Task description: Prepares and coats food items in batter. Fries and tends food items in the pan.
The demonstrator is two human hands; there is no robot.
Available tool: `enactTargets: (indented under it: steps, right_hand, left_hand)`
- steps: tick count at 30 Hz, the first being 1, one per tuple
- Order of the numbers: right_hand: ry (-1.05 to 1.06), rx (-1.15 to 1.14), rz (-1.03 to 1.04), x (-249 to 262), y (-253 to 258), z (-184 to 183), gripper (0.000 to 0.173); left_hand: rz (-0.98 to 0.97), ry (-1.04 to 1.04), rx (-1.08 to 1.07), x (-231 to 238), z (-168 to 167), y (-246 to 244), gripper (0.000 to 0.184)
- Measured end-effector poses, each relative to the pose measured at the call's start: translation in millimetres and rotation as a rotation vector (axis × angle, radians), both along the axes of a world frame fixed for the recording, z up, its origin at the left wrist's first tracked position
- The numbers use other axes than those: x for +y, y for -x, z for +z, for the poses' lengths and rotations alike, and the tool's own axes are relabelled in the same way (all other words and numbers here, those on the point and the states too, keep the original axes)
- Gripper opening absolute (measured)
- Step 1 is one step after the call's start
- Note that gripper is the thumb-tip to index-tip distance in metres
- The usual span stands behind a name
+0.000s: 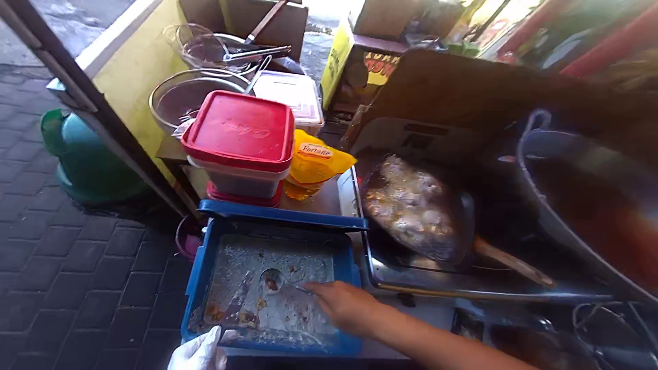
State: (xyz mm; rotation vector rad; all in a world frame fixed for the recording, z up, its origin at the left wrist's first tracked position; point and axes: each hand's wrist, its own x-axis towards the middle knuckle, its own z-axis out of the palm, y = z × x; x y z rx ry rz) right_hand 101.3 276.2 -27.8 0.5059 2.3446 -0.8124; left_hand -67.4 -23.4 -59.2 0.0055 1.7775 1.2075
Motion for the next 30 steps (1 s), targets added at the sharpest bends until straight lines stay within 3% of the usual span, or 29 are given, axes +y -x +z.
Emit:
enactTargets:
  steps: [5, 9, 16, 20, 24, 30]
  right_hand:
    - [-0.133, -0.078, 0.126, -25, 27, -3, 0.062]
    - [-0.167, -0.053, 0.171, -48, 35, -18, 0.065]
    - [-0.041, -0.255, 0.201, -76, 15, -10, 0.065]
    - [0.012, -0.154, 0.166, -63, 5, 0, 0.055]
    - [-0.076, 0.072, 0.221, -64, 18, 1, 0.056]
    - [-0.098, -0.023, 0.345, -83, 37, -28, 0.063]
  left_hand:
    - [0.162, -0.118, -0.282, -2, -16, 12, 0.052]
    - [0.132, -0.136, -0.338, -4, -18, 17, 0.051]
    - [0.101, -0.165, -0.352, -4, -18, 20, 0.050]
    - [0.121, -0.240, -0.432, -10, -21, 24, 0.050]
    - [0.192, -0.438, -0.561, -21, -29, 23, 0.053]
    - [0.181, -0.456, -0.577, -20, -28, 24, 0.052]
